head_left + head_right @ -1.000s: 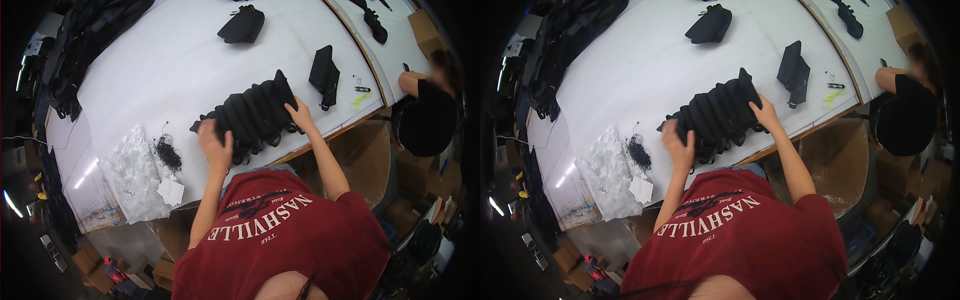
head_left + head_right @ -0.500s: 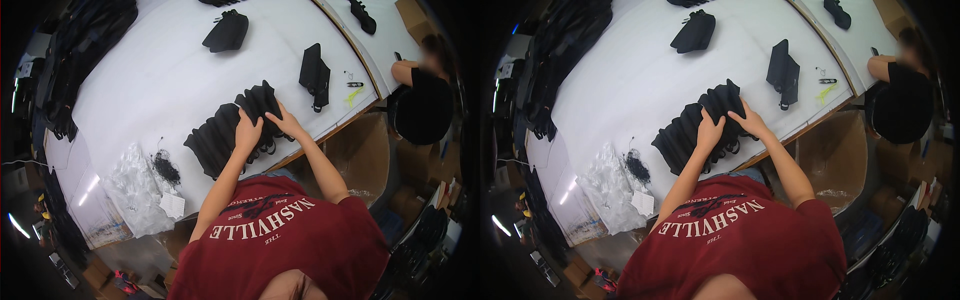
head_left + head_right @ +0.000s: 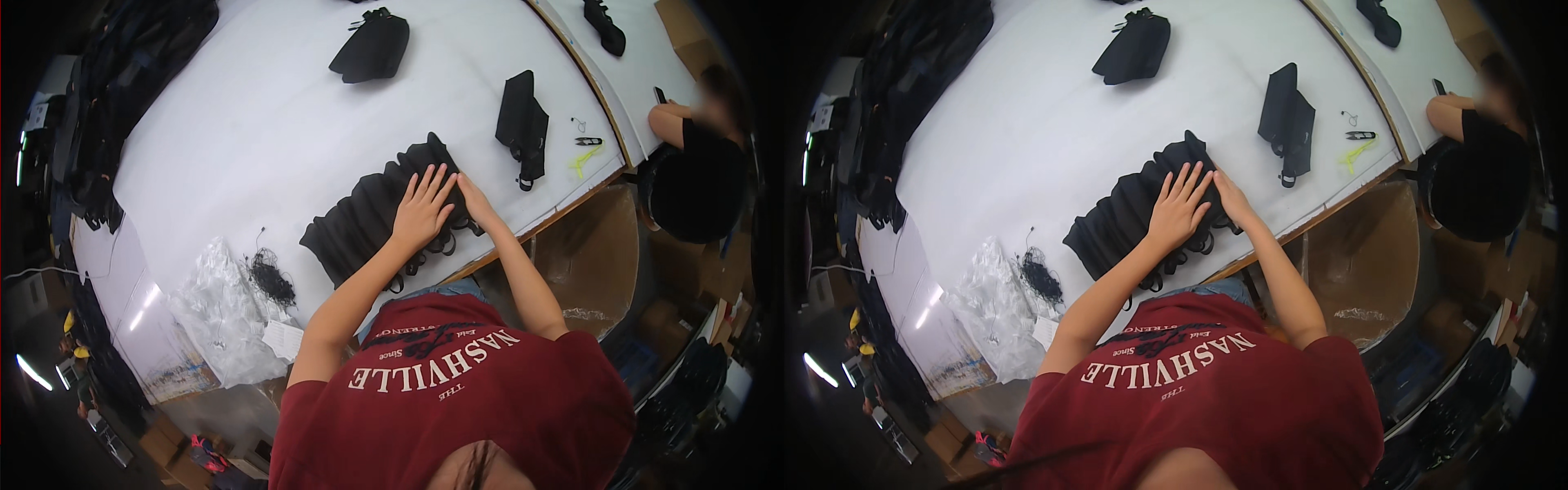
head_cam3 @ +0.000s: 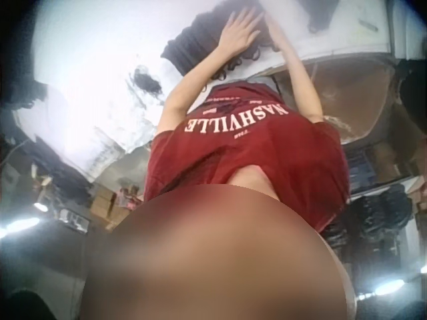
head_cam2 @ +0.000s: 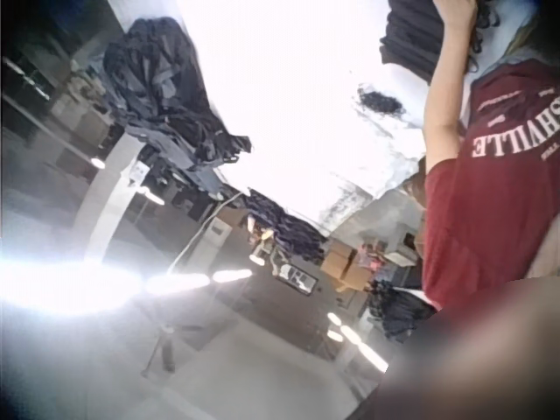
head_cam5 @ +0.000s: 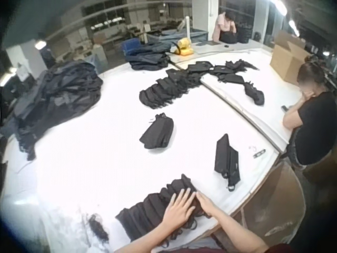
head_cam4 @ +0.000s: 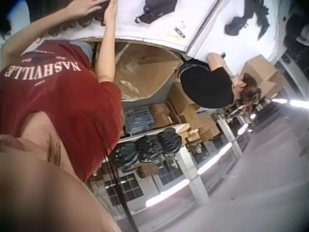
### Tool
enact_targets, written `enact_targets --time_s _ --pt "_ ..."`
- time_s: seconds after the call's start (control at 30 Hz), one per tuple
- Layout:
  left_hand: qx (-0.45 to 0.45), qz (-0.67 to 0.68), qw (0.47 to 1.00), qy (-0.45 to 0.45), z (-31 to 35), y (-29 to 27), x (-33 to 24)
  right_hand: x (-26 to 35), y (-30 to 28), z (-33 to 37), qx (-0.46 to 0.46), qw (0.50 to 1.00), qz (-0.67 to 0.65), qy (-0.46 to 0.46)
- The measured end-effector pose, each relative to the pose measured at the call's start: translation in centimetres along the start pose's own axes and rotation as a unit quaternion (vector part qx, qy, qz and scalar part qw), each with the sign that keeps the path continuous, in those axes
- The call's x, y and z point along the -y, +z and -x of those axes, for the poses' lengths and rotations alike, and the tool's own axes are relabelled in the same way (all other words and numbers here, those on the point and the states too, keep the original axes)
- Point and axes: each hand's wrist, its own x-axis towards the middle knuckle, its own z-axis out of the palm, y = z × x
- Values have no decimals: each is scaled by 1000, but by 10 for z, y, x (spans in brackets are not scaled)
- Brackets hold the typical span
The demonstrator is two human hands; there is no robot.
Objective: Group black fabric pouches into stacks and place them into a large cardboard shipping box.
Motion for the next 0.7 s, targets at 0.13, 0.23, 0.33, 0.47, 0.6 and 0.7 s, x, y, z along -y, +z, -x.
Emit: enact_targets --time_s 0.13,0.23,0.33,0.47,0.6,0.7 --pt "-74 -1 994 -81 7 -30 -15 -18 -13 -10 12 999 -26 22" --pt "-92 -62 979 -169 30 -34 -1 -26 -14 -12 -3 1000 -16 10" --pt "-64 -17 985 -157 39 -4 23 -18 -10 -15 -8 1000 22 11" --pt "-59 18 988 -144 21 -14 19 -25 -18 -11 -34 996 81 13" --pt "4 -146 946 -288 36 -23 73 -7 3 -8 -34 994 105 -10" --pt "60 -136 952 -269 9 -48 71 4 5 0 -38 989 144 -5"
